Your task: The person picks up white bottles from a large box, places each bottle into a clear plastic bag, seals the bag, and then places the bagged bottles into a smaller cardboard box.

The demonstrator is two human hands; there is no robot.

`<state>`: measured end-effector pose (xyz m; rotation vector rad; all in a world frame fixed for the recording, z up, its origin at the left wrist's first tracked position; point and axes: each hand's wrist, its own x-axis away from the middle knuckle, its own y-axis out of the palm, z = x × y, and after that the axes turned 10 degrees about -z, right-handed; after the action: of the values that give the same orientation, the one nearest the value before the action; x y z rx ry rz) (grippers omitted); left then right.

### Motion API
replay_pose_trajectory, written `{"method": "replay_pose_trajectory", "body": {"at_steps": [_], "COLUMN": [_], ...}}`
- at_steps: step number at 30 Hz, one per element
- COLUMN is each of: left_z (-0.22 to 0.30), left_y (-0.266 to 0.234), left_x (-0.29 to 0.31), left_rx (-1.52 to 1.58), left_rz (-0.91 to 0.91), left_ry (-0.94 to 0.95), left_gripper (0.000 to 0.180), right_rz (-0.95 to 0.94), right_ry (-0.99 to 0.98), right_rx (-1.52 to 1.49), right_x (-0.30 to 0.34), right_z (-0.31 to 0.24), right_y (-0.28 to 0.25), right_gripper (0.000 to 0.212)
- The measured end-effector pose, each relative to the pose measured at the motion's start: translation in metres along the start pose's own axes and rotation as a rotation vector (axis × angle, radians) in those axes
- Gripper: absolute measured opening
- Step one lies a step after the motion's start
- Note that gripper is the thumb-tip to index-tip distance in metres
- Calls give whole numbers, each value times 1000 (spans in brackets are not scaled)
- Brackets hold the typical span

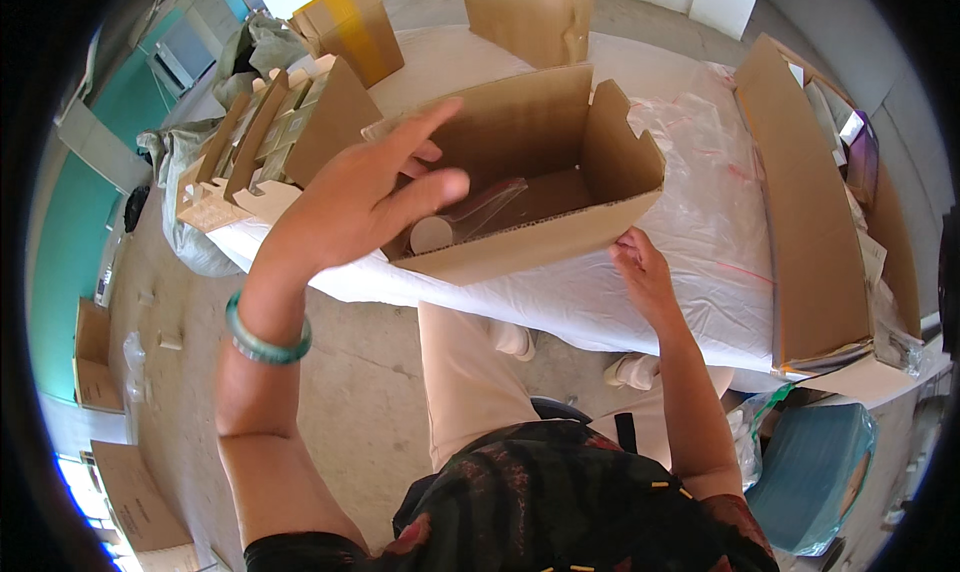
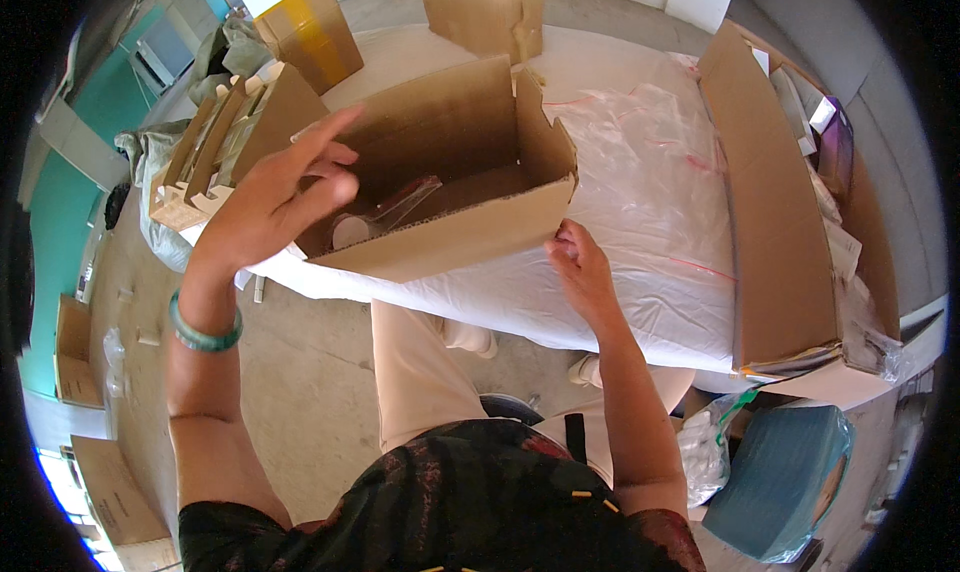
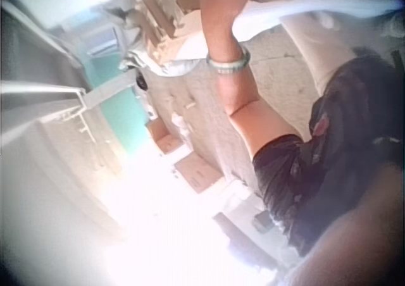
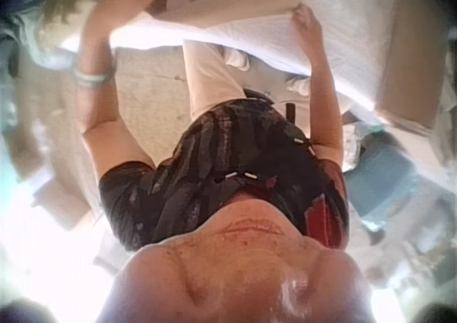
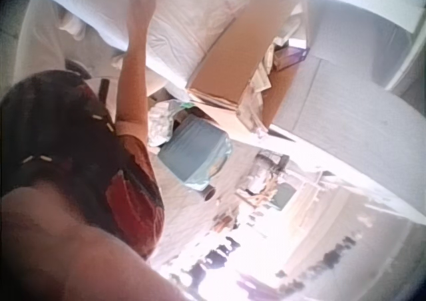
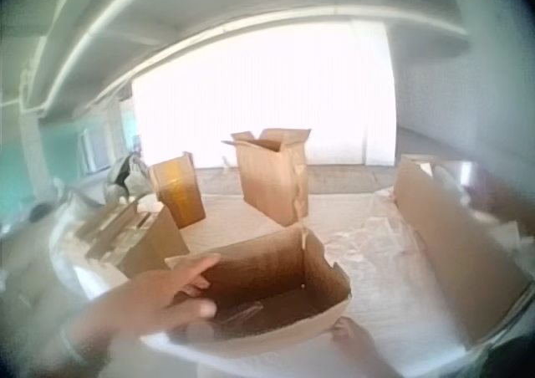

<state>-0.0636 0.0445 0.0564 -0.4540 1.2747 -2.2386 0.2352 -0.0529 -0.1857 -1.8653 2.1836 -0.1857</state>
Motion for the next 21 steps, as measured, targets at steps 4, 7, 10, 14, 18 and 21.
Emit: {"method": "replay_pose_trajectory", "body": {"at_steps": [4, 7, 10, 14, 18, 21], "left_z": [13, 18, 0, -17, -29, -32], "left_y": [15, 37, 48, 35, 22, 14], "left_x": [26, 32, 22, 8, -2, -1], "left_rx": [-260, -459, -503, -494, -512, -411], "left_rz": [39, -14, 97, 112, 137, 153], "left_ry": [123, 11, -34, 50, 32, -66], "left_gripper": [84, 90, 59, 32, 25, 26], "right_rz": [19, 11, 8, -10, 93, 255], "right_ry": [-28, 2, 15, 22, -65, -148], "right_rx": [8, -35, 166, 169, 217, 555], "right_x": [-1, -4, -1, 1, 1, -6], "right_z": [19, 16, -4, -12, -19, -22], "right_y": [-5, 1, 2, -1, -13, -34], "right_gripper": [40, 39, 37, 35, 36, 37]}}
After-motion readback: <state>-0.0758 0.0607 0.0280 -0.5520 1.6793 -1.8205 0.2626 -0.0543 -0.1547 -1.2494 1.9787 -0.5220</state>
